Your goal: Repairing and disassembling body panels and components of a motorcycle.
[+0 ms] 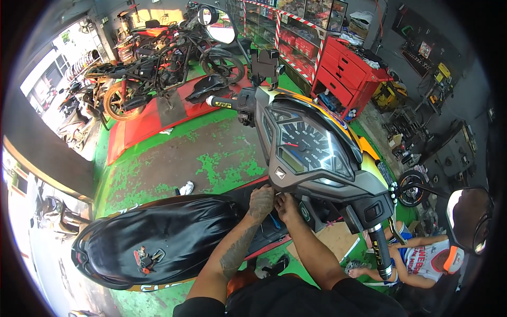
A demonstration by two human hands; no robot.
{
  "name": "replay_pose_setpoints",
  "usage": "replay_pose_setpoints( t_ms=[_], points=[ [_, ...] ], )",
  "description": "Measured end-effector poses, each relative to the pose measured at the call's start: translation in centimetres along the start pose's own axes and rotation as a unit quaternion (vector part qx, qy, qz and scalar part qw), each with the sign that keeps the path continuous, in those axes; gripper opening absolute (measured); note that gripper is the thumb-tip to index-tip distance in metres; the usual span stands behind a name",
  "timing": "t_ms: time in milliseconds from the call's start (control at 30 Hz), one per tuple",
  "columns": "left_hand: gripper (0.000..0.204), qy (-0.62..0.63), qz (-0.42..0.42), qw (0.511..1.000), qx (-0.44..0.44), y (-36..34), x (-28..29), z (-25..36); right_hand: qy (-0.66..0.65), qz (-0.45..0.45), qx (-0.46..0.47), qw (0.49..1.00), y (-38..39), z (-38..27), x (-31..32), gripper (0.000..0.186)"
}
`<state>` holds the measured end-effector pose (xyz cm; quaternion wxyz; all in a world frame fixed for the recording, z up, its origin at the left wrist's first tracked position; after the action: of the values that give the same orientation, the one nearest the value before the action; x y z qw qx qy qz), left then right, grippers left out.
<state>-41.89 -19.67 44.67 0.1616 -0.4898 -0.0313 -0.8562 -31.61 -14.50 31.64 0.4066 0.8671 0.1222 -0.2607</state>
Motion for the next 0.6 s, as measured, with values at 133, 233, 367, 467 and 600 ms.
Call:
replay_pose_setpoints(
  t_ms=[133, 233, 367, 467, 600],
  points=[
    [0.015, -0.069, -0.010, 0.997, -0.019, 0.1, -1.2, -0.7, -0.023, -0.042, -0.030, 0.998, 0.2, 0.5, 0.1, 0.030],
    [0.013, -0.119, -0.021, 0.992, -0.021, -0.9, -1.6, -1.1, -0.014, -0.032, -0.009, 0.999, -0.9, 0.6, 0.5, 0.028],
    [0.014, -0.057, 0.019, 0.998, -0.010, -0.8, -0.1, -0.8, -0.011, -0.033, 0.009, 0.999, -1.9, 0.4, 0.5, 0.013],
    [0.015, -0.012, 0.027, 0.999, -0.026, -1.2, 1.3, -0.1, -0.024, 0.024, 0.013, 0.999, -0.4, -0.2, -0.1, 0.012],
    [0.015, -0.085, -0.010, 0.995, -0.058, -1.3, 0.2, -0.4, -0.023, 0.012, 0.004, 1.000, -0.3, -0.1, 0.0, 0.016]
  ],
)
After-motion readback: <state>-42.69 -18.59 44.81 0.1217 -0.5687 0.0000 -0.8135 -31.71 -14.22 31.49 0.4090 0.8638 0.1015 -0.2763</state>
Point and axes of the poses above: each hand's wrist, its own y-axis away from the middle knuckle, its own x-axis out of the back of the hand, z = x × y, the point moved 8 cm from there along -y, towards the middle knuckle, and after that the axes turned 2 degrees about -z, right-handed, at the moved point
